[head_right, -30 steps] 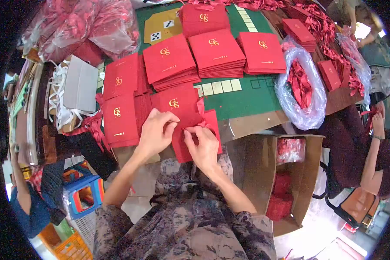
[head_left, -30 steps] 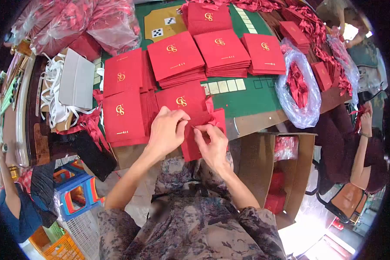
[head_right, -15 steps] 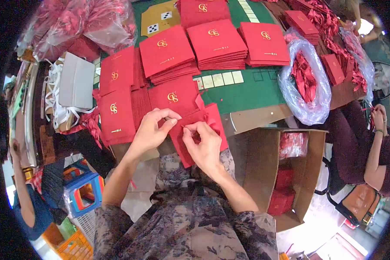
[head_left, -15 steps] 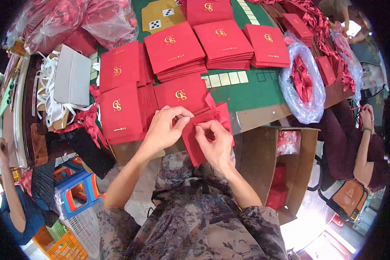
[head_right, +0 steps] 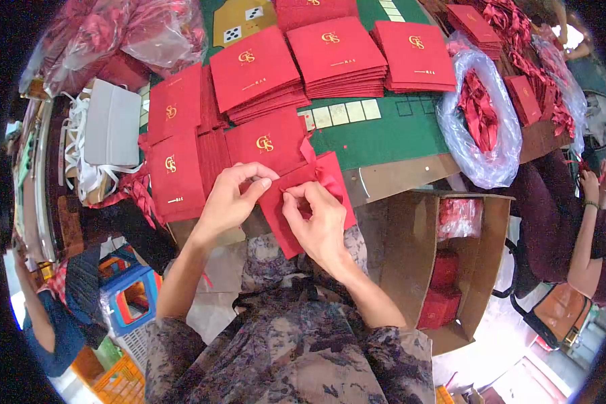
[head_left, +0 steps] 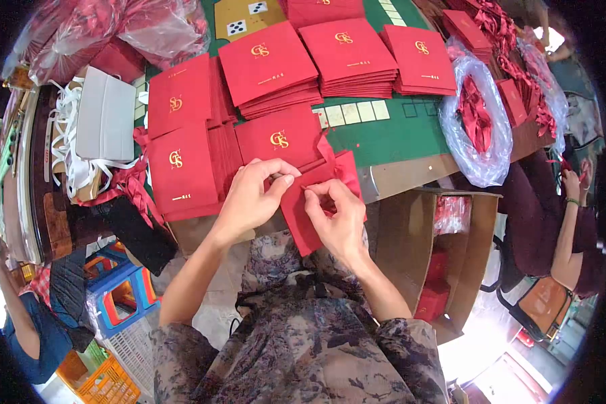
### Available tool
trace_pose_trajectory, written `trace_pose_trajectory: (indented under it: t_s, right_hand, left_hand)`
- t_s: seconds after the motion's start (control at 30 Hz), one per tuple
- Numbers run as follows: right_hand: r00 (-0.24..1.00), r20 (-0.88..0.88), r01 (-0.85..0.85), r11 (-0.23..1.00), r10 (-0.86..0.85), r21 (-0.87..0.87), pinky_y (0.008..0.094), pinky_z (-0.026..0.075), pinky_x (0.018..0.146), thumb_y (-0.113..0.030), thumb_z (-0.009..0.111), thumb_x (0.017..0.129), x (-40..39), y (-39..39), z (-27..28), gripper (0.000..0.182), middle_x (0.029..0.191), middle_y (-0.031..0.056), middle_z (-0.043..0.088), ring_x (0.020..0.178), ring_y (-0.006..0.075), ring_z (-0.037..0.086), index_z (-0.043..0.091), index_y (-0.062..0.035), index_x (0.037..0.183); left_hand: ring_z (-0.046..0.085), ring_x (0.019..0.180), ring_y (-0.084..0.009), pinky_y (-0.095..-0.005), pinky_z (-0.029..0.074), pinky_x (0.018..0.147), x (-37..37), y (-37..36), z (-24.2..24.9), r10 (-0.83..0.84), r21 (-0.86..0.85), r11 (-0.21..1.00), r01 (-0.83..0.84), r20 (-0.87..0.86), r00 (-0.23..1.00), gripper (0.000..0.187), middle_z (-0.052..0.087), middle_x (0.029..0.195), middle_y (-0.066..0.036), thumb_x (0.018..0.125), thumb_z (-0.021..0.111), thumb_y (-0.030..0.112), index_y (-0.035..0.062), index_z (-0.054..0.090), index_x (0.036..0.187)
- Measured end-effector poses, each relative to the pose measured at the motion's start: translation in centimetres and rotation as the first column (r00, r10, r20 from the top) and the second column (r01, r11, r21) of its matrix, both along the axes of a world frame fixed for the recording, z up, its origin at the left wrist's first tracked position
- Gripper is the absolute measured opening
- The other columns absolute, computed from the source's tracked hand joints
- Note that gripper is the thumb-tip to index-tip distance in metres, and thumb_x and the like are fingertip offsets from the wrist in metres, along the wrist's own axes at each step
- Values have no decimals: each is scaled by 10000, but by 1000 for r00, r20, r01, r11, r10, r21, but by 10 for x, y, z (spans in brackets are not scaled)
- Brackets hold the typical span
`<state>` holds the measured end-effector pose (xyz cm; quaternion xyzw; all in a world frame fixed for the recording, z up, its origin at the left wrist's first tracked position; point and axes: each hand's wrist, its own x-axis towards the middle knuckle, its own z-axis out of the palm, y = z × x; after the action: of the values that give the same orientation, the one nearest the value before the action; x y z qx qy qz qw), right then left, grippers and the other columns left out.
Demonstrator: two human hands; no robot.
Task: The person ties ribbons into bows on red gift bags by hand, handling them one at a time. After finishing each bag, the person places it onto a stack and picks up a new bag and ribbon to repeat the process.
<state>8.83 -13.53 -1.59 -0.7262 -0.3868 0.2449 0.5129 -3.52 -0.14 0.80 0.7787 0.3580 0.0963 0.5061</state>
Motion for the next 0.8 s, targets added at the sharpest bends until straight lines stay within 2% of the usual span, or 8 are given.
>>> trace_pose_trajectory:
  t_s: [0.1,0.2,0.37,0.43,0.5,0.57,0.67,0.8]
  right_hand:
    - [997,75,-30,999,32,-26,298,525,627,-62,716,864,2,2,2,105,809,105,677,672,162,659,649,16,884]
    - [955,292,-56,998,59,-17,347,517,595,-41,716,832,1,7,2,114,782,128,642,653,250,651,614,2,854]
    - [822,562,-147,988,91,55,439,481,586,-46,714,797,1,11,-4,165,745,140,561,671,333,595,554,-48,837]
    - [821,556,-172,985,129,27,434,489,592,-51,710,818,1,12,-5,145,753,138,583,677,333,607,567,-42,844]
    - [922,378,-103,994,84,31,432,496,591,-60,711,834,2,13,-6,126,756,126,602,676,325,614,586,-46,848]
    - [917,396,-67,997,53,23,398,517,606,-80,725,846,2,9,-9,125,798,123,653,689,296,654,617,-37,891]
    - [992,-47,-121,986,116,-118,339,551,664,-90,750,841,12,4,0,197,890,150,708,748,263,715,639,-11,983]
    - [964,147,-216,975,222,-51,364,571,690,-40,718,858,16,-6,8,176,939,163,692,823,289,717,647,-10,1015]
  left_hand:
    - [613,893,-199,-341,452,859,1,-5,4,-2,37,999,3,-35,999,130,719,917,-81,904,645,84,45,720,1002]
    - [609,901,-229,-360,411,897,4,-18,9,23,306,952,-15,-21,1000,128,709,892,-75,877,654,90,80,731,979]
    - [612,868,-292,-413,464,810,4,-17,1,29,260,964,-48,74,997,110,711,893,-101,869,629,72,54,702,949]
    - [617,879,-296,-415,474,822,3,-18,-3,31,217,975,-49,82,996,111,711,899,-105,874,626,75,49,697,955]
    - [616,816,-240,-357,505,734,4,-18,-7,54,194,978,-75,112,992,147,696,876,-104,890,640,58,46,707,1021]
    - [615,810,-225,-334,499,725,4,-15,-10,59,199,976,-86,138,989,150,699,875,-95,892,641,59,53,707,1026]
    - [609,808,-225,-339,496,718,4,-13,-6,6,128,992,-12,50,999,170,702,884,-84,875,679,107,62,699,1038]
    - [600,806,-225,-354,496,717,7,-17,-6,-91,158,984,83,46,995,274,709,892,-64,818,756,207,73,687,1046]
